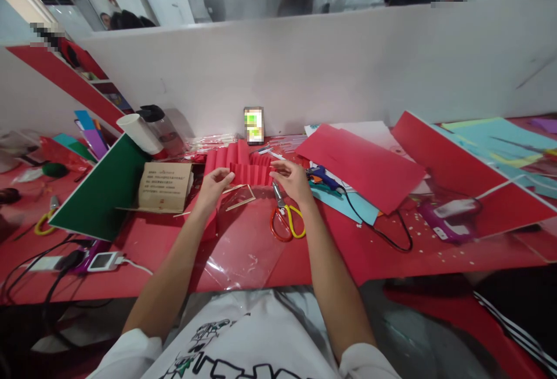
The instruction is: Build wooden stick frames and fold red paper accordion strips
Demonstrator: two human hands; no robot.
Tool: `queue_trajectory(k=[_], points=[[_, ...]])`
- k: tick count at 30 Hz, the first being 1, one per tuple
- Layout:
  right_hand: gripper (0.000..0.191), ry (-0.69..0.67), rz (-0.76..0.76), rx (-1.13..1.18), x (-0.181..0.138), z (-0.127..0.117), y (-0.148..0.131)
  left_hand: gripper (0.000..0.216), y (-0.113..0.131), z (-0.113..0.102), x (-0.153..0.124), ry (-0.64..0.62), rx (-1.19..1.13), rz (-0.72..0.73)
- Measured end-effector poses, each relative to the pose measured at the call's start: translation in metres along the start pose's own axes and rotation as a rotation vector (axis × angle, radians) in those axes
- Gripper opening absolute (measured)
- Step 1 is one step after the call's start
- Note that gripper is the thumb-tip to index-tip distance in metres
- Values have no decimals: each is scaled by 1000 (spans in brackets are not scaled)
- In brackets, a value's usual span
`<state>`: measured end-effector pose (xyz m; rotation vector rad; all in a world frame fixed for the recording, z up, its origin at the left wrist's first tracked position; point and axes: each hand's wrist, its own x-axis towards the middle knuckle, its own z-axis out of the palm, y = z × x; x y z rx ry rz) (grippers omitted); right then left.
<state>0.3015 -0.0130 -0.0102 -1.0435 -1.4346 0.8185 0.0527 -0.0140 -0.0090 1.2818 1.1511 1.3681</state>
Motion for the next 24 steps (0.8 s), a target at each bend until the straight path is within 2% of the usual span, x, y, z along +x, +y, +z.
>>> queue_trajectory(k=[5, 11, 14, 18, 21, 24], points=[[29, 78, -13, -44, 2, -12, 6, 44, -5, -13, 11, 147, -9, 64], [25, 115, 5, -45, 3, -16, 3, 40, 0, -21, 15, 171, -155, 42], [31, 26, -19, 23, -3, -1, -5, 39, 2, -15, 10, 49, -163, 2], [52, -248, -38, 51, -15, 30, -17, 39, 2, 0, -2, -205, -67, -19], [35, -302, -24, -14, -19, 40, -21, 39, 3, 7, -9, -284, -24, -28], [25, -298, -4, -60, -18, 34, -22, 38, 5, 5, -9, -264, -21, -35]])
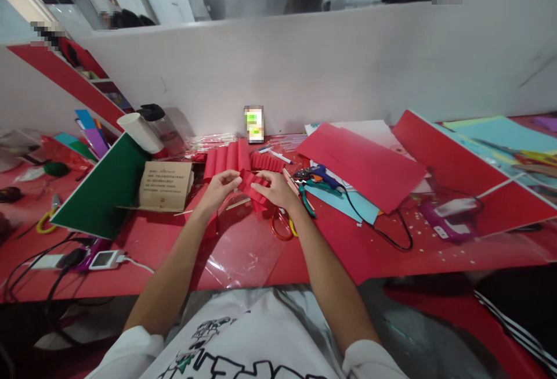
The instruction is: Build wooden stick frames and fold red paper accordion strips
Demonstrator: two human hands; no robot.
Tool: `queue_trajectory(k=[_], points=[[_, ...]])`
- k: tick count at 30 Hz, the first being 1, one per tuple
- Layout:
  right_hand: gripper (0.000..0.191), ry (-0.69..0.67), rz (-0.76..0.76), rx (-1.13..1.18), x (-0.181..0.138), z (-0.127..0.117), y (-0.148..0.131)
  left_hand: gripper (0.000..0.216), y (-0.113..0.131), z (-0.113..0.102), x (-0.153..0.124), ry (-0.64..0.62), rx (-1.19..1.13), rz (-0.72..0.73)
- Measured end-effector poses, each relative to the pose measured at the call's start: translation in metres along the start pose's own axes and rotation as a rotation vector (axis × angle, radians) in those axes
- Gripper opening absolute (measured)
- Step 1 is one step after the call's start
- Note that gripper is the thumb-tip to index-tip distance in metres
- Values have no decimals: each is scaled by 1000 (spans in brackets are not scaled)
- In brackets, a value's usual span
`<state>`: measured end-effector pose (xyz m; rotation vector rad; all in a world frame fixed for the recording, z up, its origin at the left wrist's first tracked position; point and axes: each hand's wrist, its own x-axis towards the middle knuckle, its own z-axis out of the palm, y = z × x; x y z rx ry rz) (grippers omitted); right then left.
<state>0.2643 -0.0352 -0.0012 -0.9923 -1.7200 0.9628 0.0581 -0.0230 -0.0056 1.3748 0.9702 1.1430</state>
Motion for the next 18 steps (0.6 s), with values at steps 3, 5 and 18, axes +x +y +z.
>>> queue_trajectory(k=[3, 5, 18], points=[[22, 7, 7, -18, -1, -12, 1, 35, 2, -8, 2, 17, -5, 17], [22, 7, 5, -45, -1, -17, 2, 35, 3, -12, 3, -7, -24, 22], [21, -56, -33, -121, -2, -17, 0, 34, 0, 0, 0, -43, 36, -17]])
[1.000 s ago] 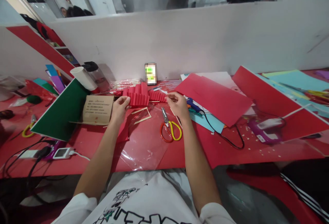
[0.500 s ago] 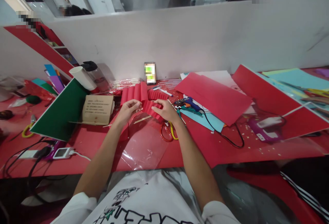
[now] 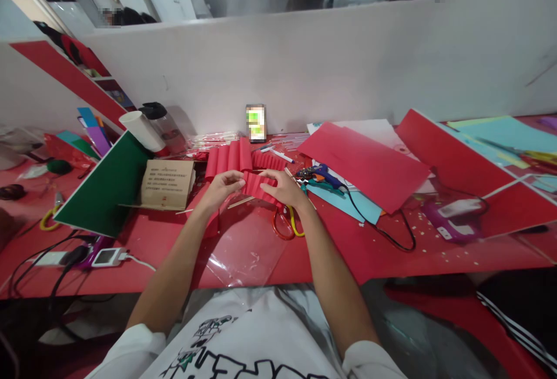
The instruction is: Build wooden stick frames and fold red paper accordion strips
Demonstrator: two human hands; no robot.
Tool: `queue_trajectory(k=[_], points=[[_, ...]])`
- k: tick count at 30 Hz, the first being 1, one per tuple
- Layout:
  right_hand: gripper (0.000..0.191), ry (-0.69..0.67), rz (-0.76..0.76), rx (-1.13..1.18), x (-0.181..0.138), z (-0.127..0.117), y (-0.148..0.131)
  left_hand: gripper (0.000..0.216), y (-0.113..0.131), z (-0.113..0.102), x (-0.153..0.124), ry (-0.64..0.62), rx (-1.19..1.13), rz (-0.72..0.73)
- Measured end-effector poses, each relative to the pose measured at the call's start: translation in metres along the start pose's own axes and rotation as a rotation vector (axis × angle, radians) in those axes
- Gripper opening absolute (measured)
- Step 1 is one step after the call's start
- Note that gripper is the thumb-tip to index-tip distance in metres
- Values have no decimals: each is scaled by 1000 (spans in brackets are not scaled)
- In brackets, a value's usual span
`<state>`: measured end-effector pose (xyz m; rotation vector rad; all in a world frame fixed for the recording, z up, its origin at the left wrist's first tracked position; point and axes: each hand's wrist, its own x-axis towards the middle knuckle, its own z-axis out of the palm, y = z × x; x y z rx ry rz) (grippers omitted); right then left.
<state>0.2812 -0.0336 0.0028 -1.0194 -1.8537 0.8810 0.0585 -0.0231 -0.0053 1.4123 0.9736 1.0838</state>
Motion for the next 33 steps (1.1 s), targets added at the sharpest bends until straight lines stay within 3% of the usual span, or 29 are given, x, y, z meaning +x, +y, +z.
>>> queue_trajectory(k=[8, 13, 16, 28, 33], points=[[22, 3, -4, -37, 1, -2, 7, 30, -4, 3, 1, -47, 16, 32], [23, -61, -41, -27, -1, 3, -1, 31, -5, 8, 0, -31, 107, 101], [24, -30, -51, -63, 0, 8, -6, 30, -3, 11, 0, -47, 151, 160], [25, 31, 36, 32, 3, 10, -2, 26, -3, 20, -3, 117, 372, 353], [23, 39, 12, 17, 3, 11, -2, 28, 0, 19, -6, 63, 458, 365]])
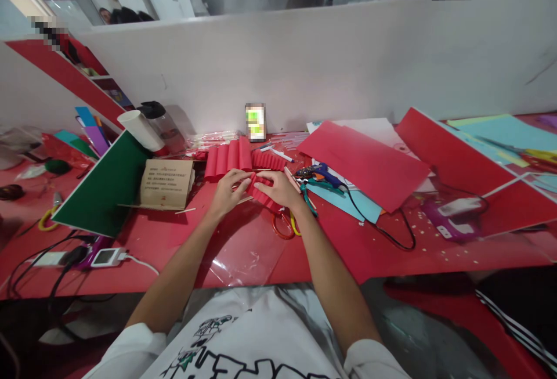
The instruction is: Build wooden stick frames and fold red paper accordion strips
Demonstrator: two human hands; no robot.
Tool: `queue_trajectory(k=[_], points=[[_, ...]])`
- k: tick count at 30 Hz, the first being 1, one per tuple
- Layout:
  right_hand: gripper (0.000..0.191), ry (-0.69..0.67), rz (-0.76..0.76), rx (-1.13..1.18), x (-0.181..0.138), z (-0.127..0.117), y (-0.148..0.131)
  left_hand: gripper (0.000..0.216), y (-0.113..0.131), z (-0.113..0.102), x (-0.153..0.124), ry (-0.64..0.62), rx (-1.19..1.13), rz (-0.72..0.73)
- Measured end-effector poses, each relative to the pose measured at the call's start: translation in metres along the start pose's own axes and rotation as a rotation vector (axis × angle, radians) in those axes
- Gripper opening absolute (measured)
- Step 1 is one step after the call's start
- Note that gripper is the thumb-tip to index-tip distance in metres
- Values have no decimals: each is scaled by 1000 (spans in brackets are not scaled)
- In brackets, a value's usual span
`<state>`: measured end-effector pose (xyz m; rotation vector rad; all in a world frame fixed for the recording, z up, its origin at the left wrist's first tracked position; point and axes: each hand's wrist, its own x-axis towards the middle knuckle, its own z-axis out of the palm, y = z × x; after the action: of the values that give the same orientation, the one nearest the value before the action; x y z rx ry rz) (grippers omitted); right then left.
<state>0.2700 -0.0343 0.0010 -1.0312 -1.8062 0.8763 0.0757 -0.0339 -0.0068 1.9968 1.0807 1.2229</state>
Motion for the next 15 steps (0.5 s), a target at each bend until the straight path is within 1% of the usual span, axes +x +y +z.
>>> queue_trajectory(k=[3, 6, 8, 11, 15], points=[[23, 6, -8, -14, 0, 0, 2, 30, 0, 0, 0, -12, -21, -29], [24, 7, -1, 6, 1, -1, 6, 26, -3, 0, 2, 45, -74, -80], [25, 35, 3, 6, 1, -3, 7, 25, -7, -2, 4, 54, -125, -115], [24, 48, -6, 0, 0, -5, 6, 24, -11, -5, 5, 10, -200, -149], [24, 4, -16, 14, 0, -6, 4, 23, -12, -8, 4, -65, -302, -209]])
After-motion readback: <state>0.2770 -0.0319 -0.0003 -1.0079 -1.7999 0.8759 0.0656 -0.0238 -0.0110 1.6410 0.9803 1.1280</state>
